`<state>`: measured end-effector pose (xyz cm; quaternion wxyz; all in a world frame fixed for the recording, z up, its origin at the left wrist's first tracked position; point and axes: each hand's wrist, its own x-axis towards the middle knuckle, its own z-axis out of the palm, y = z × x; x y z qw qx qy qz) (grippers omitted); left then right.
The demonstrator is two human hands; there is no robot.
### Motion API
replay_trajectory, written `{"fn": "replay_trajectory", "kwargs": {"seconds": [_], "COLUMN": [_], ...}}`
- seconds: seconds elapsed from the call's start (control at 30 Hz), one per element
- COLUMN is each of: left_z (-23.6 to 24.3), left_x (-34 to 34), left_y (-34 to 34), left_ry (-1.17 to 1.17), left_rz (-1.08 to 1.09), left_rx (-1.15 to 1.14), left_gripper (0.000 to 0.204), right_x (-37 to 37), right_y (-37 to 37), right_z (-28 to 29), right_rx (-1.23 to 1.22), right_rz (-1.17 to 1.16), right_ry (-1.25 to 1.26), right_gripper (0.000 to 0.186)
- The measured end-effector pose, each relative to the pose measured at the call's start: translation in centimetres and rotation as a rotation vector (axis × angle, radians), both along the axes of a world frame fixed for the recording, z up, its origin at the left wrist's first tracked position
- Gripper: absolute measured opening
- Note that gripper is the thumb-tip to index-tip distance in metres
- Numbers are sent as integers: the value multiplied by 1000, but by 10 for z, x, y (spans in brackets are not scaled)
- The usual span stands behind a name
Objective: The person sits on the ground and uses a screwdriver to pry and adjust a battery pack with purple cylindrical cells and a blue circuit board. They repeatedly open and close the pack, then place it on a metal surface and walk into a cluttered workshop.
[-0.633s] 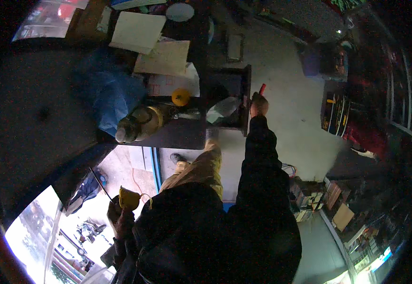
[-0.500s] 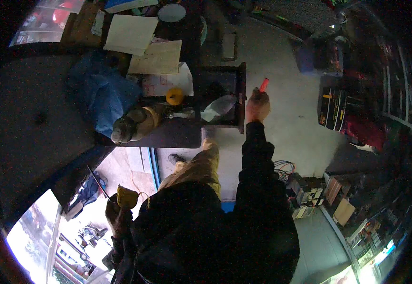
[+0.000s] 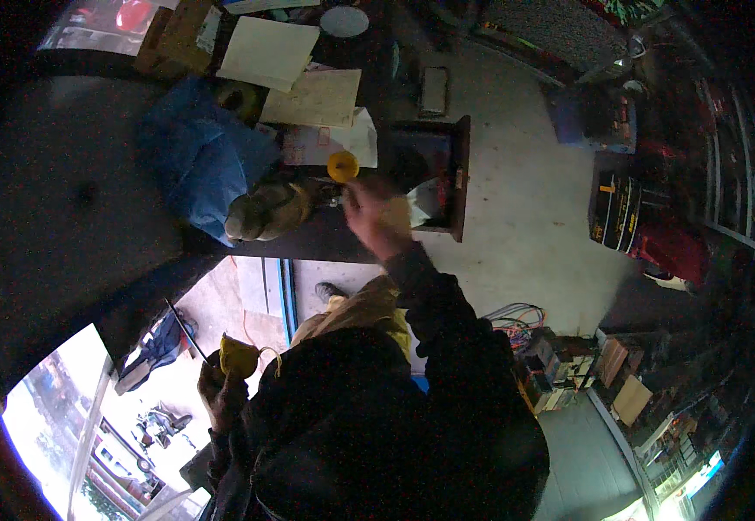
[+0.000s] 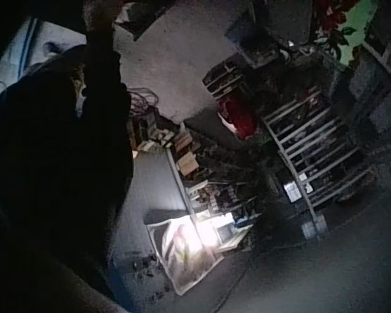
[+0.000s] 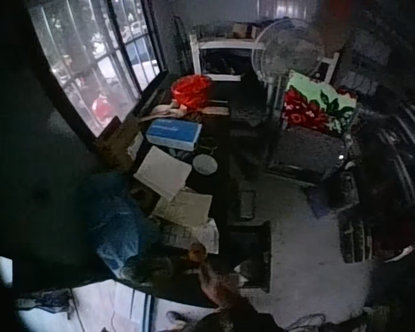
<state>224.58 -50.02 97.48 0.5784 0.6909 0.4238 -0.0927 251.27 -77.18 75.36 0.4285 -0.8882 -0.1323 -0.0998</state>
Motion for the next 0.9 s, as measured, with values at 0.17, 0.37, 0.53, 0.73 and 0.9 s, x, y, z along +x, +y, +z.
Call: {"fn": "replay_trajectory", "kwargs": {"seconds": [0.17, 0.37, 0.53, 0.73, 0.9], "left_z": [-9, -16, -9, -4, -6], "left_x": [-17, -35, -37, -32, -27], "left_y": [1, 0, -5, -9, -10], "left_ry": [-86, -60, -37, 39, -28], "left_rz": [-10, 0, 0, -9, -43], "left_rx": [54, 111, 58, 54, 15], "left_gripper": [48, 46, 45, 49, 52], "right_x": [8, 10, 11, 18, 12], "right_y": [58, 81, 90, 87, 62], "right_z": [-21, -51, -56, -26, -2], "right_rx": [-257, -261, -255, -248, -70], "right_rz": [155, 28, -17, -108, -153], "right_ry": [215, 86, 98, 269, 178], "right_gripper": [30, 9, 10, 17, 20]}}
